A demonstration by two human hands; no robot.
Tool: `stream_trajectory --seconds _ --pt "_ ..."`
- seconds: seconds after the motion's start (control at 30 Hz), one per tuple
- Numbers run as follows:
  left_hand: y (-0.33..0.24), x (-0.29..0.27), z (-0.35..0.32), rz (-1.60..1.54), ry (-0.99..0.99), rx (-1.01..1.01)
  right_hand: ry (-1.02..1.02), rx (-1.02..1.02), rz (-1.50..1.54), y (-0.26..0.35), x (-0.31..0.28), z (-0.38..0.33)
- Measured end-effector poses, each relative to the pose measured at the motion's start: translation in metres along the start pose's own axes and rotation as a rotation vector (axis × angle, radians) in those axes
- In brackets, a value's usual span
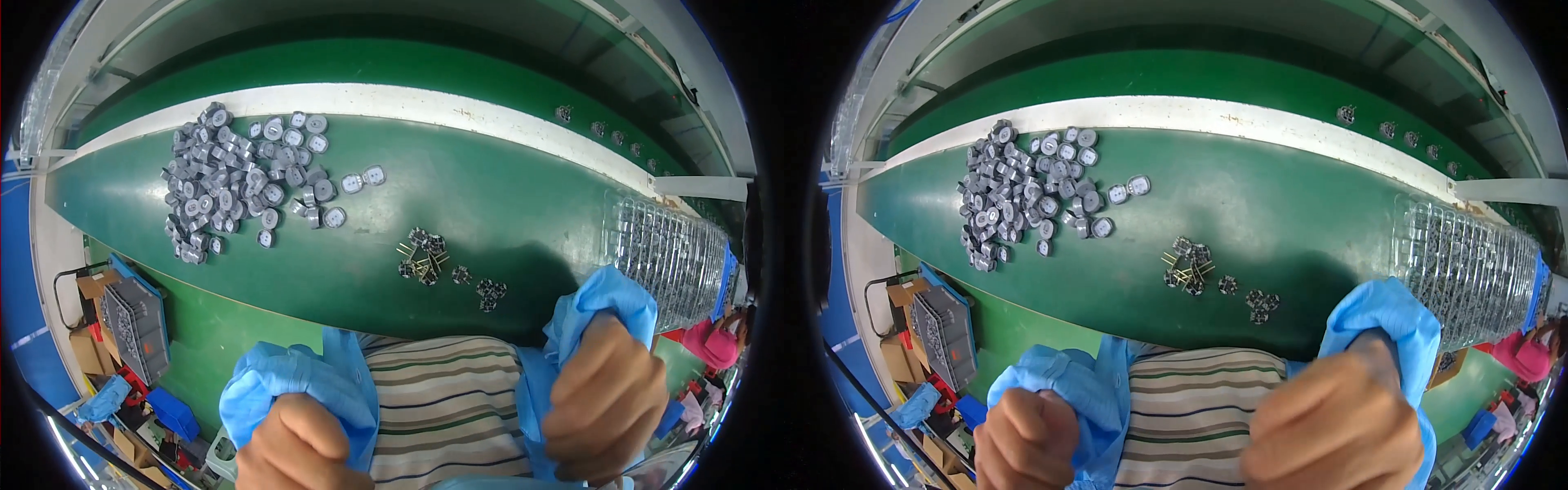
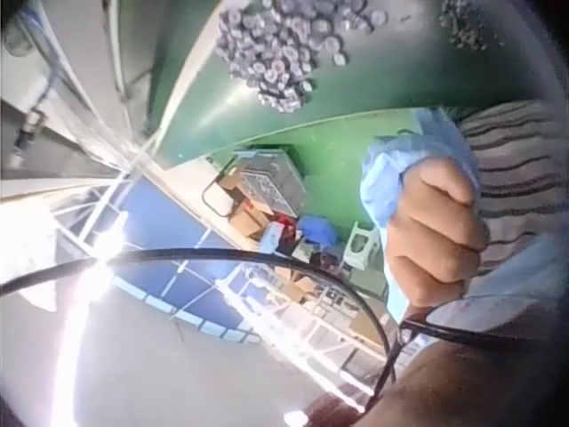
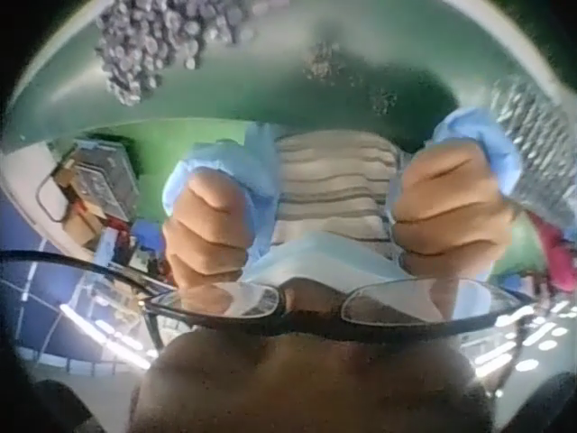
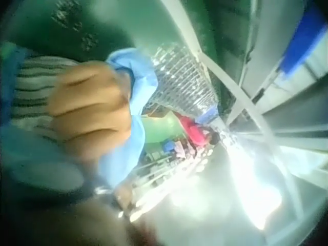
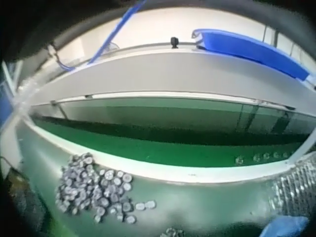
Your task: The person assembles small metal plates, plastic gears, and small fasteners by hand, placing them into an assembly tray on a production line.
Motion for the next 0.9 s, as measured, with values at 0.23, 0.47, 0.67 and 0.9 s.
stream_trajectory --seconds 0.23,0.47,0.67,0.9 --pt "0.006 0.017 0.008 -0.079 0.173 0.057 -0.060 -0.084 0.136 0.015 0.003 0.000" --pt "0.027 0.013 0.001 -0.215 0.039 -0.147 0.079 0.087 0.183 -0.008 -0.003 -0.015" --pt "0.084 0.031 -0.012 -0.541 -0.031 -0.557 0.410 1.184 -0.377 -0.109 0.016 -0.114" --pt "0.070 0.001 -0.037 -0.086 0.157 -0.616 0.367 1.450 -0.473 -0.113 0.047 -0.180"
Point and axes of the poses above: each hand's wrist, its own z-axis towards the middle knuckle, its own x-axis out of the palm, y = z × x, the point moved 10 cm from there along z, towards the middle knuckle
